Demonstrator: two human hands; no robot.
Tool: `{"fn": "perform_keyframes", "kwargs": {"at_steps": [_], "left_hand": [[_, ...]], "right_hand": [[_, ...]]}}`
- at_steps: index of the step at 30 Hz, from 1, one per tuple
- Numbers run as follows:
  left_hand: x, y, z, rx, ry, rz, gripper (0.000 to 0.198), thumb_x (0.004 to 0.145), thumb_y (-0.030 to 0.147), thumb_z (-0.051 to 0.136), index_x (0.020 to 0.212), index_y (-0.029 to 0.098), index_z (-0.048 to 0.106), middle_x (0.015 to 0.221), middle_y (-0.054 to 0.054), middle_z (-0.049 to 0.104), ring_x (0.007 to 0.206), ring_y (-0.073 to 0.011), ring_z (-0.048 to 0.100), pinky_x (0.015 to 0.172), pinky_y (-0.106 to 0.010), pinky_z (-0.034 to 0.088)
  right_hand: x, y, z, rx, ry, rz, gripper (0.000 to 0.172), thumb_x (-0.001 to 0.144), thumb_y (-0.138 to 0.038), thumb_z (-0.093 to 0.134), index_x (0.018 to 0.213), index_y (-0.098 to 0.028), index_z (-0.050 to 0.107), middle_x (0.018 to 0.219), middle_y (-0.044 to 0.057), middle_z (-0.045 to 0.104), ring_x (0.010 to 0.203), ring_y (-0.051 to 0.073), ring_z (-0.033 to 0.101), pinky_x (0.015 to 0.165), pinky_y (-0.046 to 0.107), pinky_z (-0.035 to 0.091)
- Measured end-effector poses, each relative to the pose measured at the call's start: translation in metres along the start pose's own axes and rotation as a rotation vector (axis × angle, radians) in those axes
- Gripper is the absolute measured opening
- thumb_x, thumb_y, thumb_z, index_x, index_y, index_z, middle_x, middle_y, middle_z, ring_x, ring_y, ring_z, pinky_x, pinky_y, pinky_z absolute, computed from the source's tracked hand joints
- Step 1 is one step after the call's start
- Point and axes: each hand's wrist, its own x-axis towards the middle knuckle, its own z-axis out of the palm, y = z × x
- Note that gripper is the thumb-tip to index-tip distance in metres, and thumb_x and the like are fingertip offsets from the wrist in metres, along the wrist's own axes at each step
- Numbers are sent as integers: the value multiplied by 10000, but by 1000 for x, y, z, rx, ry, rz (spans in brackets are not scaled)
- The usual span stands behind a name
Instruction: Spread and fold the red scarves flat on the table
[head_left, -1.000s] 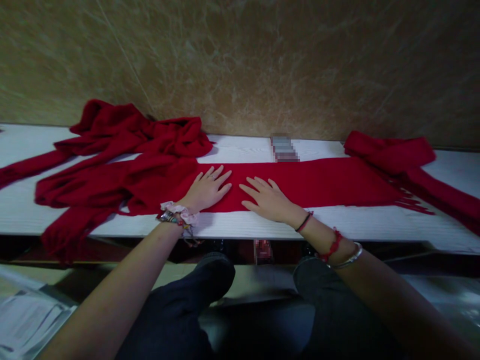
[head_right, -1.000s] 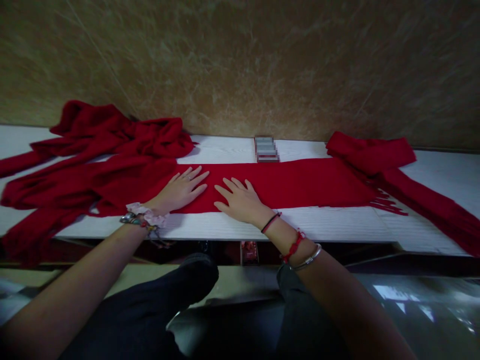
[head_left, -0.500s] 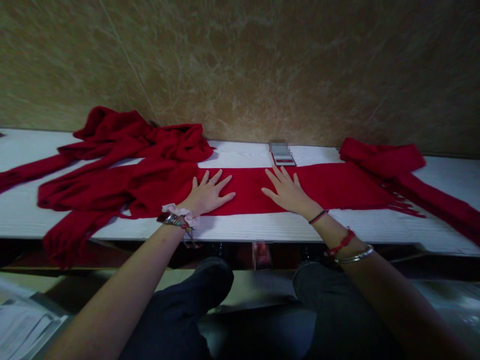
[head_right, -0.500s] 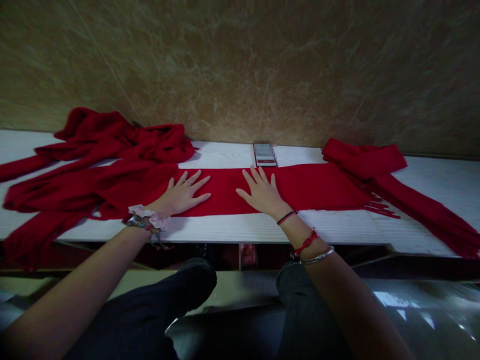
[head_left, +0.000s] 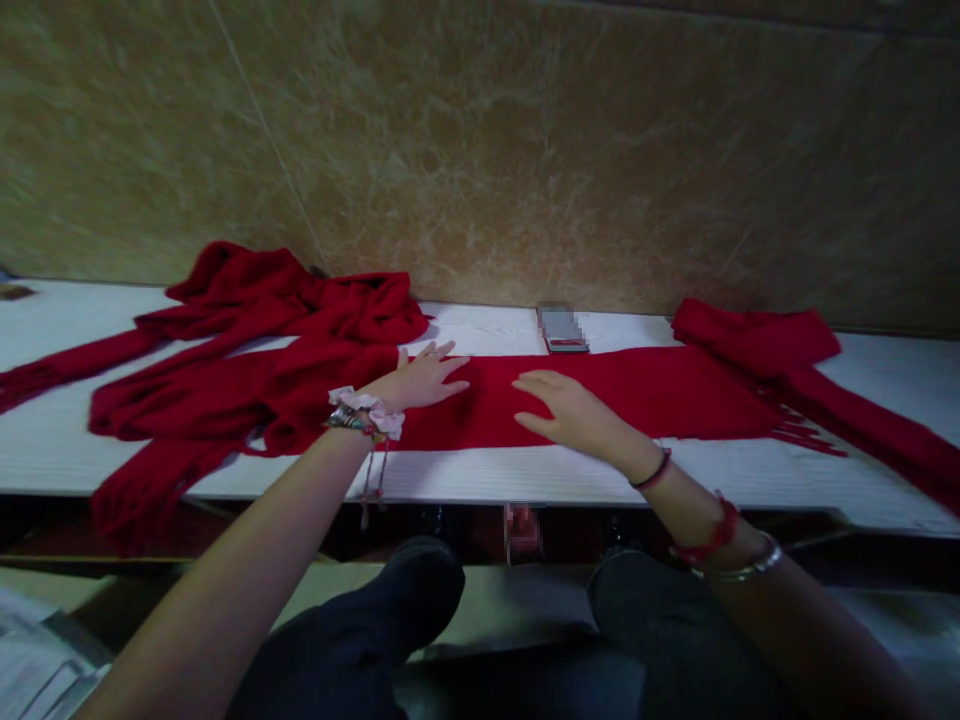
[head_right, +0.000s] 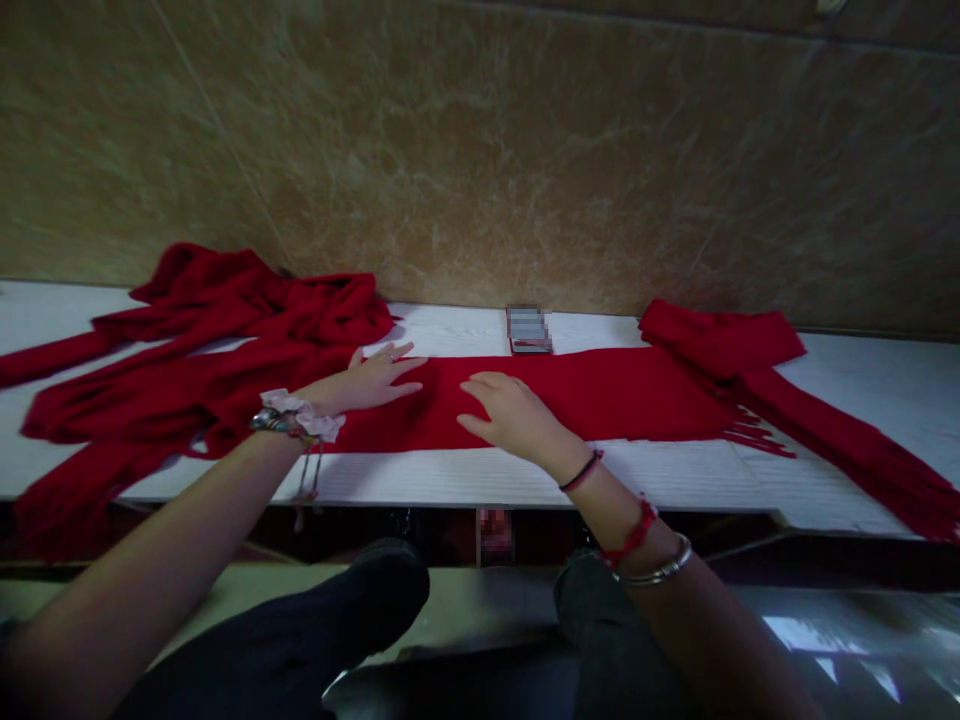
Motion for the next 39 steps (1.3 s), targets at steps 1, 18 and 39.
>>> {"fn": "perform_keyframes", "kwargs": {"at_steps": [1,18,39], "left_hand": [[10,0,-5,-5,7,84,485,896,363,412,1354,202,420,1462,-129,312,1335,-295,294,1075,-483,223],[100,0,-13,-234,-164,132,213,689,271,572,808,142,693,664,3,648,605,-114,533,557,-178,369],[112,26,-11,-467,-122,134,276,671,253,573,885,135,700,837,-10,694,760,-116,563,684,-158,398]], "right_hand": [[1,-9,-1,-11,-35,-42,424,852,-317,519,1214,-100,558,1237,144,583,1162,228,507,995,384,392],[-2,-37,28,-304,35,-135,138,868,-132,489,855,-156,624,855,68,622,805,188,527,673,313,380],[-24,-19,15,-429,104,-21,170,855,-81,469,867,-143,626,784,73,631,755,189,539,622,303,324]]}}
